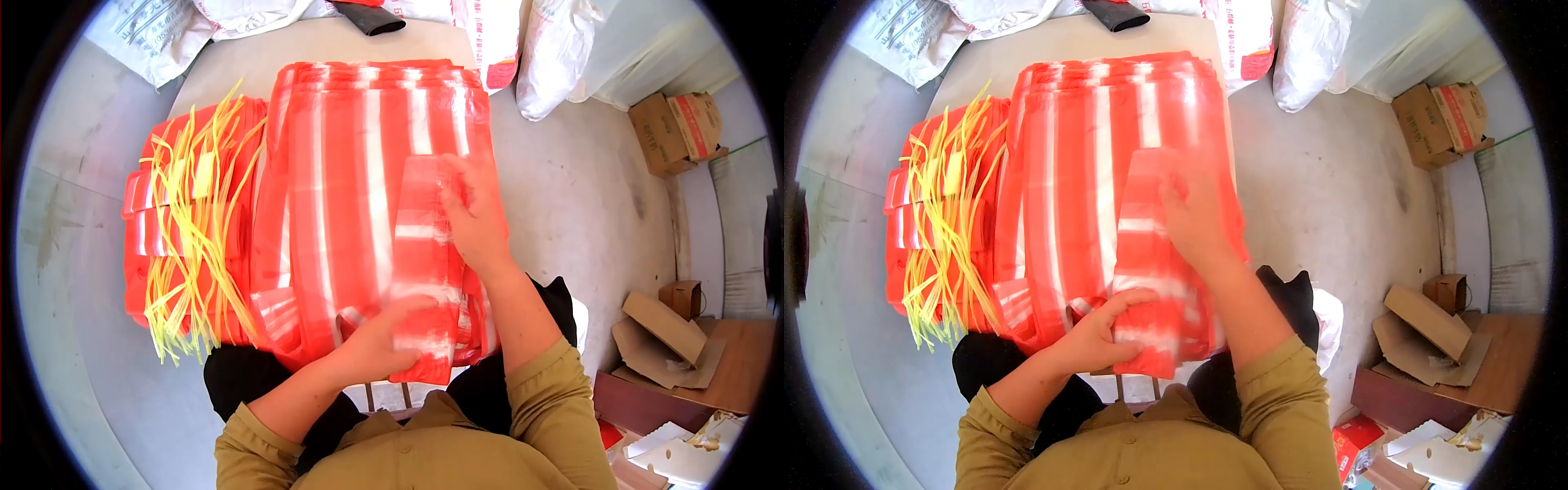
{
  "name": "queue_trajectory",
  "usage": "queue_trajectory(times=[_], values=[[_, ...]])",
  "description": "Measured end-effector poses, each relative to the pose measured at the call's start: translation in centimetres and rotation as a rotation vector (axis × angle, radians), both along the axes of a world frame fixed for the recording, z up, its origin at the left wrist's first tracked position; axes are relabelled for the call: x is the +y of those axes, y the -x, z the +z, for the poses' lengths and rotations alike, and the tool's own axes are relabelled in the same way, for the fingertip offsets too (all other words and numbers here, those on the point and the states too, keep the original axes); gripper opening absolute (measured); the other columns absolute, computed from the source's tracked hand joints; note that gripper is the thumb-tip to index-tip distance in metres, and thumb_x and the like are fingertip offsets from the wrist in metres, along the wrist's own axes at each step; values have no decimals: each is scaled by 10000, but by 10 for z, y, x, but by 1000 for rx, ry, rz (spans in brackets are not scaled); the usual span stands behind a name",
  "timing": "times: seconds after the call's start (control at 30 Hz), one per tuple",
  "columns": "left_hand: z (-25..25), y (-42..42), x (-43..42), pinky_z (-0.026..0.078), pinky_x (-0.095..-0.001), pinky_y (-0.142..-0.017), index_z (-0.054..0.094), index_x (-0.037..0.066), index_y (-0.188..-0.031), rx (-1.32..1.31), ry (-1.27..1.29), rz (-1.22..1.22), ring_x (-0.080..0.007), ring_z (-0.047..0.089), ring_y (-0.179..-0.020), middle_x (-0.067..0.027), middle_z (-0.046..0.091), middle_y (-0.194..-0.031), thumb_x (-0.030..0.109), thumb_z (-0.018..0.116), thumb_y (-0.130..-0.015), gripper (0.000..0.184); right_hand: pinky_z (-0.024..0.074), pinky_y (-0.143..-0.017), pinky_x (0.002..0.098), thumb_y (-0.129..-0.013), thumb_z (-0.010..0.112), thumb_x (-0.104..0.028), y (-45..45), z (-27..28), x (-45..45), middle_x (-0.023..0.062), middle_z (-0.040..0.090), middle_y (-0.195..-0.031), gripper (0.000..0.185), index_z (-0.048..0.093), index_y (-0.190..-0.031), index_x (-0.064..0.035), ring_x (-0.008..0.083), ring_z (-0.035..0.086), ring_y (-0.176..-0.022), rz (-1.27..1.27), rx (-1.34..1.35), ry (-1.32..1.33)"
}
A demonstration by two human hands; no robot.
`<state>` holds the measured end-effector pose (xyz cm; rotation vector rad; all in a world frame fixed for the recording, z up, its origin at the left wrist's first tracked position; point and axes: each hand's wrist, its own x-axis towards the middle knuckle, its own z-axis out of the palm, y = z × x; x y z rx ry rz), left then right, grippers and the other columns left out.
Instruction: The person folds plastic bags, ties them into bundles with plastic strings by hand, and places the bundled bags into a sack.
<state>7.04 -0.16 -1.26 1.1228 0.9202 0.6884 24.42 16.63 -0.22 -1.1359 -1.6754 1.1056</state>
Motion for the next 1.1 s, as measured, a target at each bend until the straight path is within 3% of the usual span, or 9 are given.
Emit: queue_trajectory(times=[0.1,0.27,0.37,0.47,0.57,0.77,0.83,0.97,1.1], values=[[-2,1,-3,325,-364,-1212,463,40,-1530,-19,-1,15,-232,380,-1498,-130,455,-1570,-30,681,-842,725,324,-1217,433,-919,628,-28,-13,21,-9,180,333,-1664,482,608,-1399,-71,342,322,-1545,67,-261,-214],[-3,1,-1,341,-382,-1215,462,71,-1534,4,39,-1,-275,358,-1521,-162,444,-1584,-27,661,-835,734,229,-1264,524,-904,671,-198,-13,18,-28,173,430,-1606,531,602,-1419,-88,391,299,-1542,598,-748,-472],[1,1,-1,378,-362,-1181,459,76,-1538,-7,62,-1,-253,394,-1490,-149,455,-1573,-32,655,-846,728,180,-1272,557,-930,657,-233,-10,8,-14,201,417,-1609,542,584,-1452,-105,403,270,-1553,552,-766,-451],[28,7,4,404,-344,-1150,454,65,-1542,-73,255,18,-215,429,-1449,-125,467,-1560,-35,654,-854,723,215,-1264,536,-946,661,-214,-11,-9,-3,214,367,-1637,548,564,-1477,-116,400,260,-1560,262,-797,-436],[35,18,6,406,-330,-1140,447,44,-1544,-134,227,37,-181,450,-1418,-100,473,-1548,-43,662,-851,730,238,-1259,506,-952,682,-198,-15,0,-7,232,301,-1665,605,502,-1523,-106,373,227,-1579,140,-382,-206],[30,30,7,399,-341,-1153,426,26,-1551,-176,39,122,-175,429,-1436,-91,482,-1532,-37,683,-841,758,518,-1017,393,-958,672,-86,-37,29,-39,214,346,-1635,739,331,-1613,-68,239,624,-1245,80,-226,267],[31,27,10,381,-348,-1171,420,27,-1554,-200,96,144,-177,403,-1456,-92,481,-1533,-33,684,-843,761,519,-1023,394,-946,687,-125,-36,34,-47,198,337,-1633,806,277,-1639,-93,244,551,-1332,102,-123,587],[26,17,12,466,-317,-1079,419,42,-1558,-157,112,177,-154,505,-1352,-81,480,-1525,-35,678,-851,757,532,-1002,364,-930,699,-98,-25,15,-52,168,342,-1603,876,213,-1659,-105,240,519,-1375,152,-15,477],[21,11,11,535,-247,-852,420,64,-1558,-87,114,223,-90,604,-1109,-64,484,-1495,-45,662,-857,749,533,-1003,370,-914,727,-61,-9,12,-56,181,389,-1566,940,163,-1665,-98,248,547,-1320,150,178,427]])
